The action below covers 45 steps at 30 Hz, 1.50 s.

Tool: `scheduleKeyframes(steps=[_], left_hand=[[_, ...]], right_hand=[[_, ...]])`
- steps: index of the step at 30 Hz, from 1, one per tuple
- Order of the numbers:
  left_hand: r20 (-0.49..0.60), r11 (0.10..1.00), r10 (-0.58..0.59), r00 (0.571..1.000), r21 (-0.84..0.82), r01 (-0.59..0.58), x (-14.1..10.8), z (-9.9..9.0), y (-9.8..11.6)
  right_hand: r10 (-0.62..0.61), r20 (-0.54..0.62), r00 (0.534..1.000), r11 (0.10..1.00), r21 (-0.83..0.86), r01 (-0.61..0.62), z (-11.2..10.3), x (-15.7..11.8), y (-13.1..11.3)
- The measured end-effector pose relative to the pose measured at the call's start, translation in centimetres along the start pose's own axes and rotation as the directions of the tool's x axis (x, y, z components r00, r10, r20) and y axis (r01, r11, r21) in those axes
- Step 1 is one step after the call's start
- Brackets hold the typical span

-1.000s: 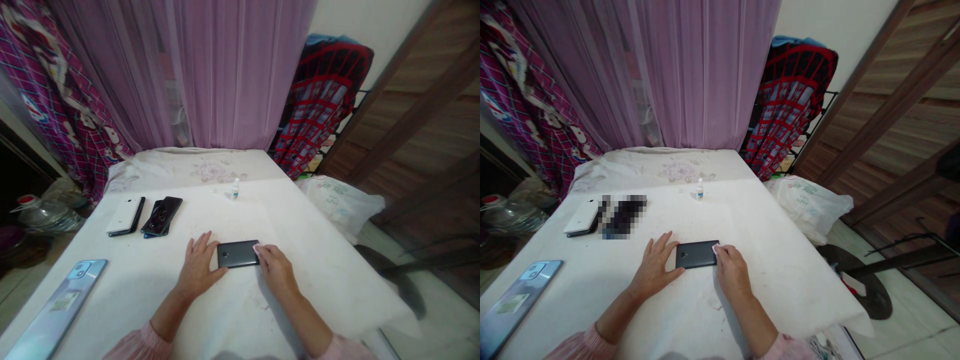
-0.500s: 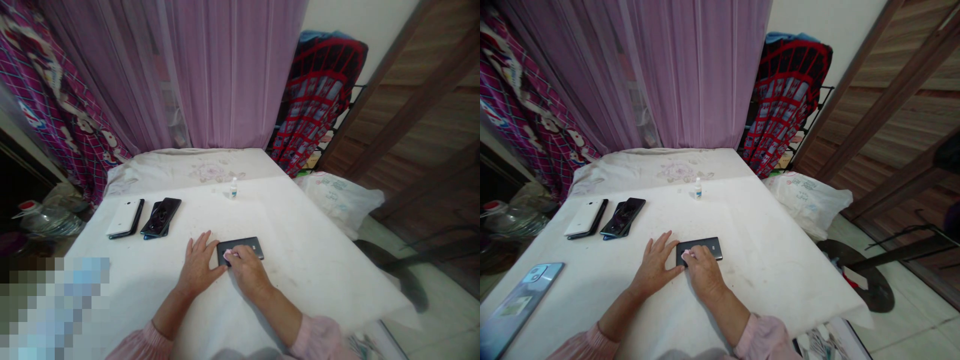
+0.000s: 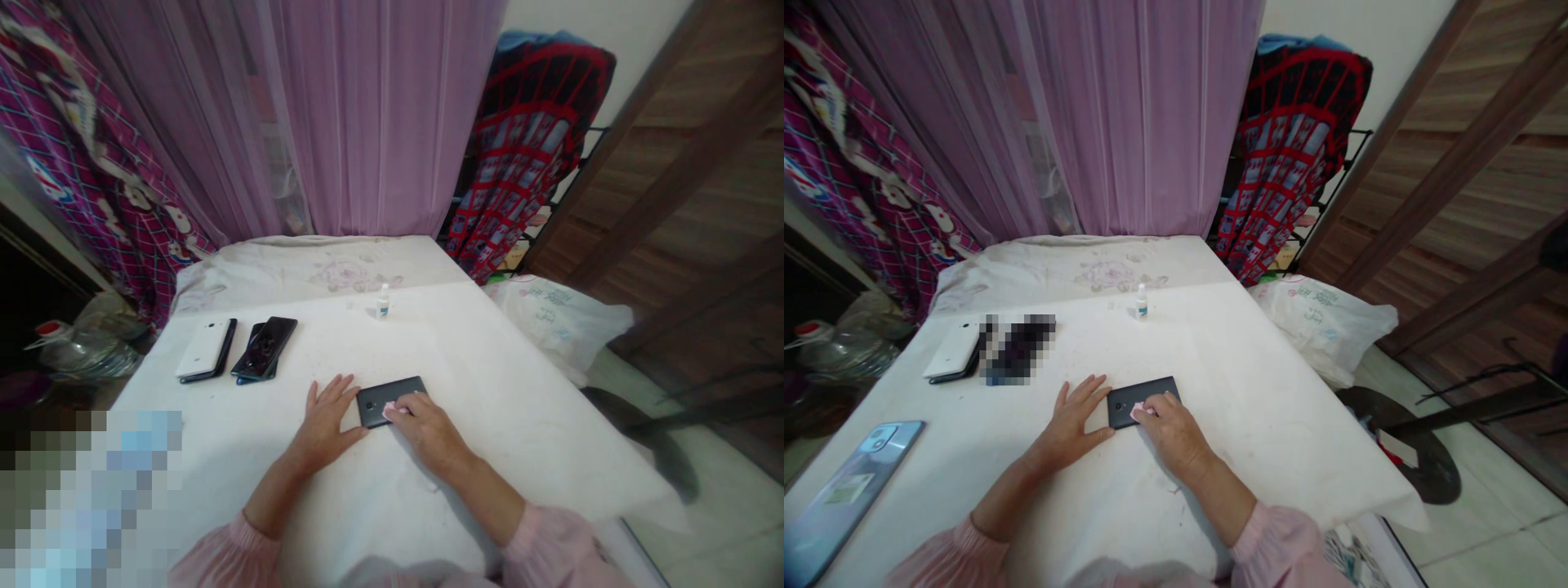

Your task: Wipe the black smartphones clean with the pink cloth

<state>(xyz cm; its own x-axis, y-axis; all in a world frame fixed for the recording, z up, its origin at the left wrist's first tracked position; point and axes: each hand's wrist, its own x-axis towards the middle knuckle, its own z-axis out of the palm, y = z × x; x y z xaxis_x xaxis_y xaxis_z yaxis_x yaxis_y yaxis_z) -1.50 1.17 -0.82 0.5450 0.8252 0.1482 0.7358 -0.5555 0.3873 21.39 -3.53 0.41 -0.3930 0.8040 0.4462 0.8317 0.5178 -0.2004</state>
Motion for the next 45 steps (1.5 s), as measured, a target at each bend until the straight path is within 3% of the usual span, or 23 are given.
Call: scheduleKeyframes(steps=[3,6,16,23,25,28,31,34,41,43,45], left_hand=[[-0.009,1.0,-0.013,1.0,-0.004,0.013,0.0,0.0,0.0],[-0.019,0.999,-0.033,0.999,-0.009,0.033,0.1,-0.1,0.3],[0.0,0.998,-0.059,0.998,-0.031,0.059,0.1,-0.6,1.0],[0.001,0.998,-0.065,0.998,-0.022,0.065,0.1,-0.4,1.0],[0.005,0.998,-0.068,0.998,-0.015,0.068,0.1,-0.4,1.0],[0.001,0.997,-0.078,0.997,-0.009,0.078,0.1,-0.5,1.0],[0.006,0.996,-0.085,0.996,-0.004,0.085,0.2,-0.5,1.1],[0.008,0.996,-0.09,0.996,0.006,0.09,0.2,-0.5,1.1],[-0.025,0.997,-0.066,0.998,0.04,0.067,0.2,-0.3,1.3],[-0.03,0.997,-0.061,0.998,0.041,0.062,0.2,-0.2,1.3],[-0.032,0.997,-0.061,0.998,0.037,0.062,0.1,-0.2,1.1]], right_hand=[[-0.088,0.014,0.996,0.995,0.051,0.088,1.1,1.5,-2.1],[-0.067,0.035,0.997,0.995,0.082,0.064,1.6,2.0,-2.9],[0.074,0.037,0.997,0.995,0.071,-0.077,-2.2,-0.9,2.6],[0.001,0.053,0.999,0.996,0.088,-0.006,0.7,2.4,-1.7],[0.016,0.049,0.999,0.995,0.095,-0.021,1.4,3.3,-1.9],[0.097,0.046,0.994,0.993,0.064,-0.099,1.3,3.7,0.4],[0.266,0.027,0.964,0.964,-0.029,-0.265,0.4,3.4,3.8],[0.348,0.011,0.937,0.934,-0.086,-0.346,0.0,3.1,5.0],[0.186,0.062,0.981,0.98,-0.077,-0.181,1.8,5.0,-0.1],[0.149,0.074,0.986,0.988,-0.045,-0.146,1.9,5.2,-0.6],[0.19,0.08,0.978,0.981,-0.045,-0.187,1.5,4.9,0.1]])
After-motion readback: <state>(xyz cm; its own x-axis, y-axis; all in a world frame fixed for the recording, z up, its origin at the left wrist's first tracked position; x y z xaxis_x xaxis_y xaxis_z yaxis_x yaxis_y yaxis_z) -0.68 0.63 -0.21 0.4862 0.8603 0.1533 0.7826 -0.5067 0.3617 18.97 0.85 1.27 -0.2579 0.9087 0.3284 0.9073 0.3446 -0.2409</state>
